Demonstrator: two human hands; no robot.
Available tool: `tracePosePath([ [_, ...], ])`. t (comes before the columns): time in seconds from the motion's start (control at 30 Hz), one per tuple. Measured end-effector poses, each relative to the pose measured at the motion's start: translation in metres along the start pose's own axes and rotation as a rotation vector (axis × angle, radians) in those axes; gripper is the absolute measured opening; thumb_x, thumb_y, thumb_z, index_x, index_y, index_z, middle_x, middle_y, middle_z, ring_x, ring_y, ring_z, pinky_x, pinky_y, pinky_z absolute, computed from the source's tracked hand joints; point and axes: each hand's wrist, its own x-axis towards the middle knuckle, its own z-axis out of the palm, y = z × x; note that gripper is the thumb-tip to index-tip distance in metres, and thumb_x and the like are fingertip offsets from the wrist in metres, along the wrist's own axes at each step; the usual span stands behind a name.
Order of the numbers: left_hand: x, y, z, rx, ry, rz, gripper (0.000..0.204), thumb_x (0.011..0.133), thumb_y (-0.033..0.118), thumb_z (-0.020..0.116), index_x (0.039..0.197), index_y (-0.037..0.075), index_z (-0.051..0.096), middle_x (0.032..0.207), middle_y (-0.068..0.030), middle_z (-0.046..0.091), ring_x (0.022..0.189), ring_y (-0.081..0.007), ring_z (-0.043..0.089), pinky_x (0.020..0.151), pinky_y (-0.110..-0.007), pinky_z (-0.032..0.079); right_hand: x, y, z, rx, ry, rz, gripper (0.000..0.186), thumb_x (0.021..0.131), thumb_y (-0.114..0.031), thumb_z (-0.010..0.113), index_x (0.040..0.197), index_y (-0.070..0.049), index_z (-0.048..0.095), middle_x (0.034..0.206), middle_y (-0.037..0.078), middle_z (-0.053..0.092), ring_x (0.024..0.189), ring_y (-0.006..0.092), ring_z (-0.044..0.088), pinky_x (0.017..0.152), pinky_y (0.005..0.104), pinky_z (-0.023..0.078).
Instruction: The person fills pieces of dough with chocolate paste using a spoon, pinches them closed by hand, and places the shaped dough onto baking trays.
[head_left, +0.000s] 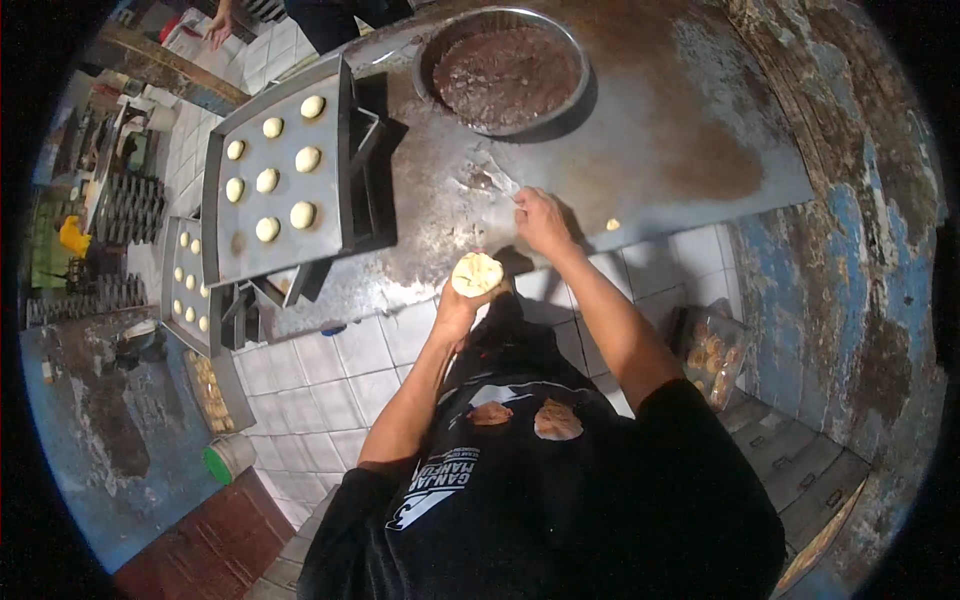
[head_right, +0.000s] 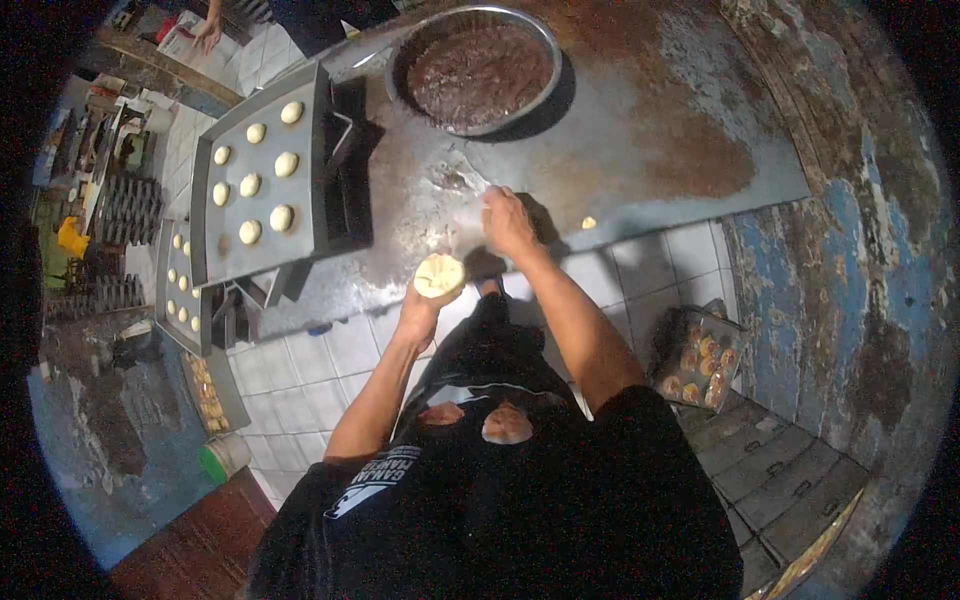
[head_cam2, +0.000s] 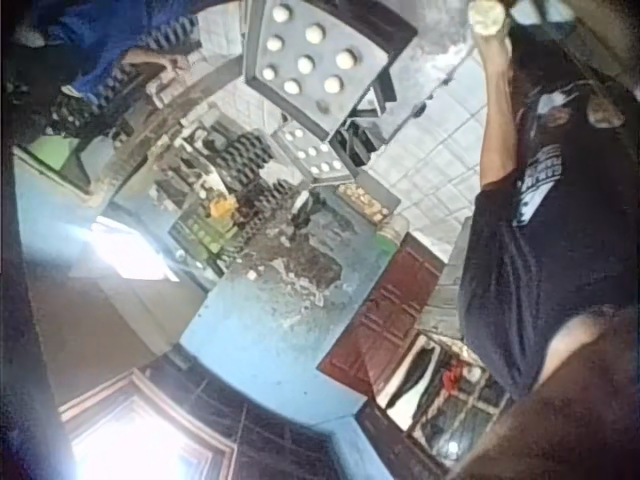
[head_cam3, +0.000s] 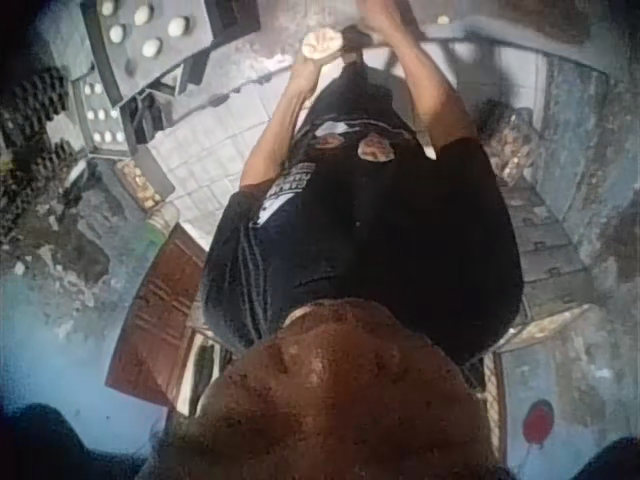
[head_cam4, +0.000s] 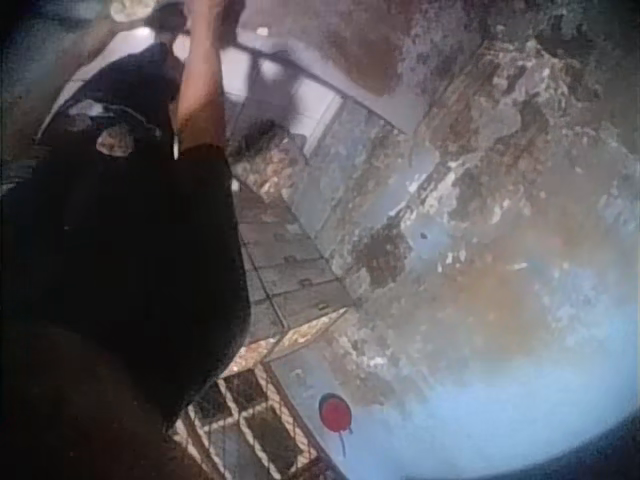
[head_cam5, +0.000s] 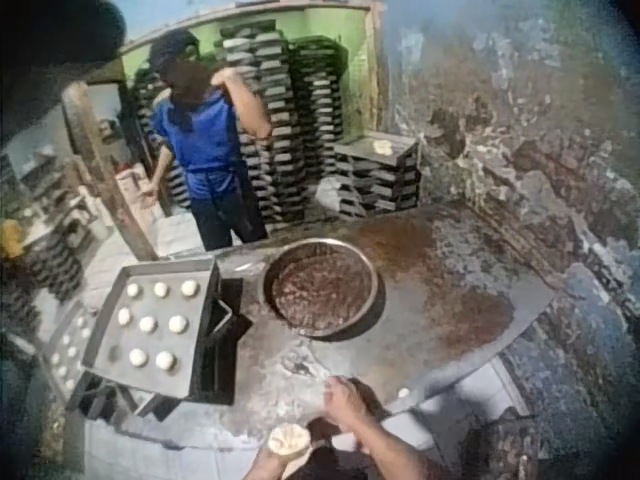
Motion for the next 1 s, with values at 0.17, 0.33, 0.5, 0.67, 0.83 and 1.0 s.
tracePosePath([
  [0.17, 0.056, 0.071, -0.005, 0.041, -0.025, 0.107, 0.071, 0.078, -0.003, 0.081, 0.141, 0.003, 0.048, 0.122, -0.0072, 0.065, 0.116, -0.0161, 0.062, 0.1, -0.03, 0.05, 0.04, 0.031, 0.047, -0.653, -0.093, -0.099, 0.02, 0.089, -0.014, 0.062, 0.104, 0.0, 0.065, 0.106, 0.016, 0.065, 0.102, 0.0328, 0.065, 0.085, 0.0402, 0.057],
  [0.33, 0.113, 0.123, -0.041, 0.165, 0.05, 0.149, 0.049, 0.082, 0.001, 0.082, 0.125, 0.002, 0.058, 0.118, -0.007, 0.07, 0.108, -0.014, 0.066, 0.099, -0.028, 0.051, 0.062, 0.021, 0.058, -0.614, -0.508, -0.001, 0.039, 0.092, -0.01, 0.055, 0.127, 0.008, 0.06, 0.113, 0.03, 0.064, 0.088, 0.0352, 0.07, 0.075, 0.0428, 0.061],
  [0.5, 0.166, 0.161, -0.067, 0.33, 0.084, 0.239, 0.049, 0.081, 0.001, 0.084, 0.125, 0.003, 0.061, 0.126, -0.0088, 0.066, 0.114, -0.0163, 0.064, 0.101, -0.03, 0.051, 0.113, -0.071, -0.019, 0.016, -0.416, 0.145, 0.022, 0.099, -0.014, 0.05, 0.112, 0.003, 0.055, 0.092, 0.027, 0.066, 0.075, 0.0384, 0.068, 0.066, 0.0469, 0.054],
  [0.67, 0.218, 0.174, -0.074, 0.491, 0.158, 0.364, 0.051, 0.077, 0.0, 0.085, 0.123, 0.003, 0.063, 0.12, -0.0112, 0.065, 0.109, -0.0218, 0.066, 0.095, -0.033, 0.053, 0.216, -0.077, -0.038, -0.142, -0.083, -0.028, 0.019, 0.094, -0.017, 0.058, 0.101, 0.0, 0.066, 0.077, 0.023, 0.064, 0.067, 0.0367, 0.065, 0.065, 0.0448, 0.05],
  [0.83, 0.244, 0.18, -0.073, 0.544, 0.219, 0.418, 0.049, 0.08, 0.001, 0.084, 0.123, 0.003, 0.061, 0.116, -0.0114, 0.066, 0.105, -0.0211, 0.067, 0.092, -0.031, 0.054, 0.26, -0.025, -0.006, -0.051, -0.375, -0.025, 0.018, 0.09, -0.014, 0.061, 0.095, 0.0, 0.07, 0.073, 0.018, 0.064, 0.06, 0.0243, 0.061, 0.064, 0.0406, 0.051],
  [1.0, 0.256, 0.164, -0.071, 0.465, 0.315, 0.359, 0.058, 0.083, 0.004, 0.084, 0.13, 0.004, 0.05, 0.111, -0.0126, 0.07, 0.101, -0.0183, 0.068, 0.089, -0.033, 0.055, 0.246, -0.048, -0.051, 1.054, -0.652, 0.659, 0.022, 0.094, -0.013, 0.059, 0.105, 0.003, 0.071, 0.066, 0.003, 0.058, 0.058, 0.0123, 0.056, 0.054, 0.0322, 0.044],
])
